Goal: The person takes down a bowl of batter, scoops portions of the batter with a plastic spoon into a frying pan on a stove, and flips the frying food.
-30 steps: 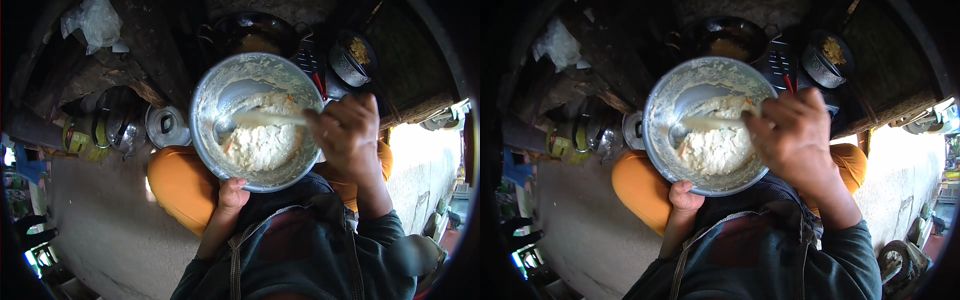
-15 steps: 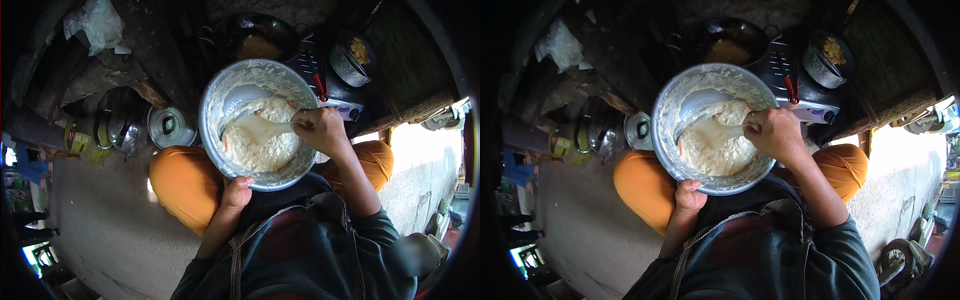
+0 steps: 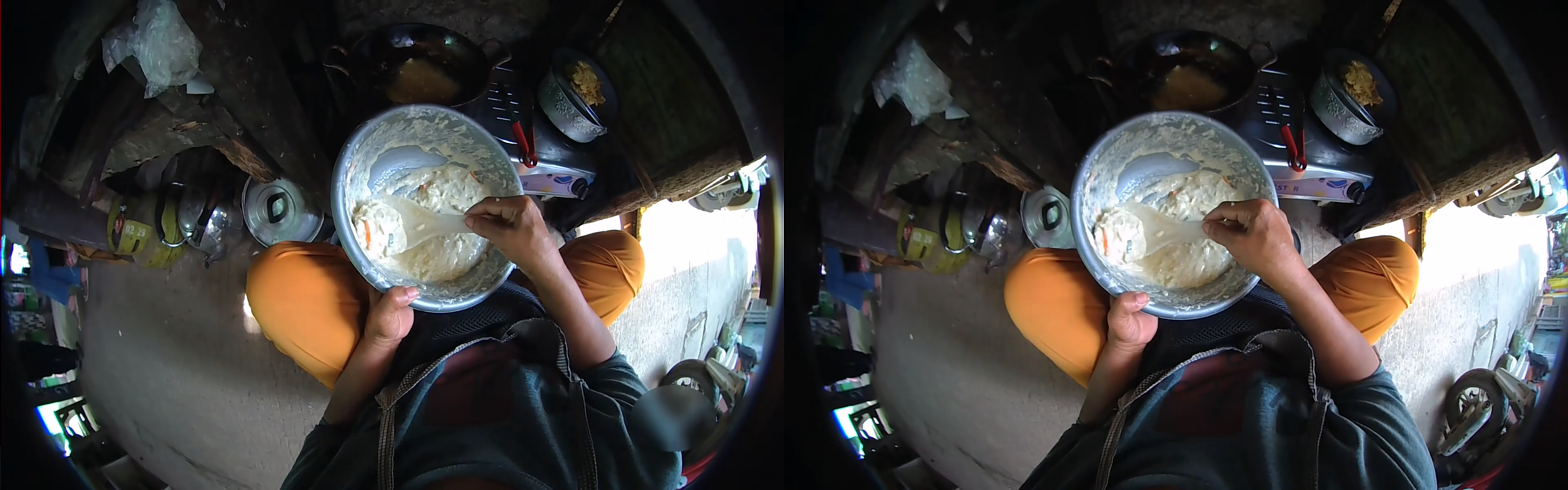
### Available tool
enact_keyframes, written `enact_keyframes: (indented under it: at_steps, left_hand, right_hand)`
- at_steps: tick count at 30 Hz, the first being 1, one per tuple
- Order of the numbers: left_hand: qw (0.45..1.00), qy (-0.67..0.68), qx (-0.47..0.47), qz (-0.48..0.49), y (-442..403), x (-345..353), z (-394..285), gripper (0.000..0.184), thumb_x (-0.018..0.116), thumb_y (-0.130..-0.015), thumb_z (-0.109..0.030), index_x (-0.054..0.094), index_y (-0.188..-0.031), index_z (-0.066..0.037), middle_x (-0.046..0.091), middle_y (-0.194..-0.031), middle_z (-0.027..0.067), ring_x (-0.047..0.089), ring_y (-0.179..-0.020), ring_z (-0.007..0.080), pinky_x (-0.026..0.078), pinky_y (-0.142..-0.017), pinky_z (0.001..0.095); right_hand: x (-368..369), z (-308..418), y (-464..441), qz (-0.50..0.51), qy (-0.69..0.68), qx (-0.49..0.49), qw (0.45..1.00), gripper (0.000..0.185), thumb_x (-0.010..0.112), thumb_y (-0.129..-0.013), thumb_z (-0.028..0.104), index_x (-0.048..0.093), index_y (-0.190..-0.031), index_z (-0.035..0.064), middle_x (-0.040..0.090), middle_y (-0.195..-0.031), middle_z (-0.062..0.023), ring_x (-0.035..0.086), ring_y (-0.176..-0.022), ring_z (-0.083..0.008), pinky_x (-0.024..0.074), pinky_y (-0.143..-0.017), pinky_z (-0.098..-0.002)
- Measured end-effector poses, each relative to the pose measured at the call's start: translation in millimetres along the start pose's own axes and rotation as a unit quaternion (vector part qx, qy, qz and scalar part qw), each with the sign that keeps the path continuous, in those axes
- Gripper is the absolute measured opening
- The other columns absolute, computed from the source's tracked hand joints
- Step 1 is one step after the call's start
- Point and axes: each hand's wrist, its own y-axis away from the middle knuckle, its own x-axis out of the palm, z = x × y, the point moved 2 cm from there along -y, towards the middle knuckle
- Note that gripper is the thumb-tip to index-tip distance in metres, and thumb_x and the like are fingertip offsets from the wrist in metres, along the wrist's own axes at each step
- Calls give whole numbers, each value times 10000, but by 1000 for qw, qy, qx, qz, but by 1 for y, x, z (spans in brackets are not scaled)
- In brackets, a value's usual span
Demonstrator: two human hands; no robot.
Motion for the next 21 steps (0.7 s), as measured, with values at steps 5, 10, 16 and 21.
enact_keyframes:
  at_steps: [5, 10, 16, 21]
  left_hand:
    - [1000, -16, -9, -13, 0, 1, -2, 733, 497, -512, -37, 221, -1191, -28, 345, -1127, 90, 335, -1042, 205, 269, -891, 311]
    - [999, -18, -28, -14, 0, -5, -3, 708, 496, -511, -34, 247, -1174, -30, 370, -1091, 84, 359, -1012, 202, 294, -868, 299]
    - [1000, -9, -12, -14, 0, -6, -2, 694, 496, -510, -35, 260, -1163, -31, 379, -1076, 82, 365, -1003, 202, 300, -862, 297]
    - [999, -23, -14, -25, 1, -3, -3, 678, 493, -511, -20, 275, -1153, -25, 385, -1079, 84, 373, -1005, 205, 305, -861, 302]
  right_hand:
    - [5, 1, 4, -10, -87, 27, 996, 125, 567, -667, 104, 601, -744, 12, 562, -587, -55, 489, -512, -85, 381, -500, -210]
    - [9, -3, -2, -12, -183, 53, 982, 118, 558, -674, 59, 594, -749, -25, 524, -548, -23, 394, -447, -42, 297, -420, -186]
    - [5, -2, -3, -57, -142, 43, 987, 112, 544, -686, 52, 586, -745, -33, 524, -556, -17, 404, -464, -39, 301, -428, -182]
    - [15, -10, -4, -61, -69, 1, 996, 153, 561, -670, 156, 601, -747, 30, 580, -631, -98, 553, -568, -139, 419, -559, -236]
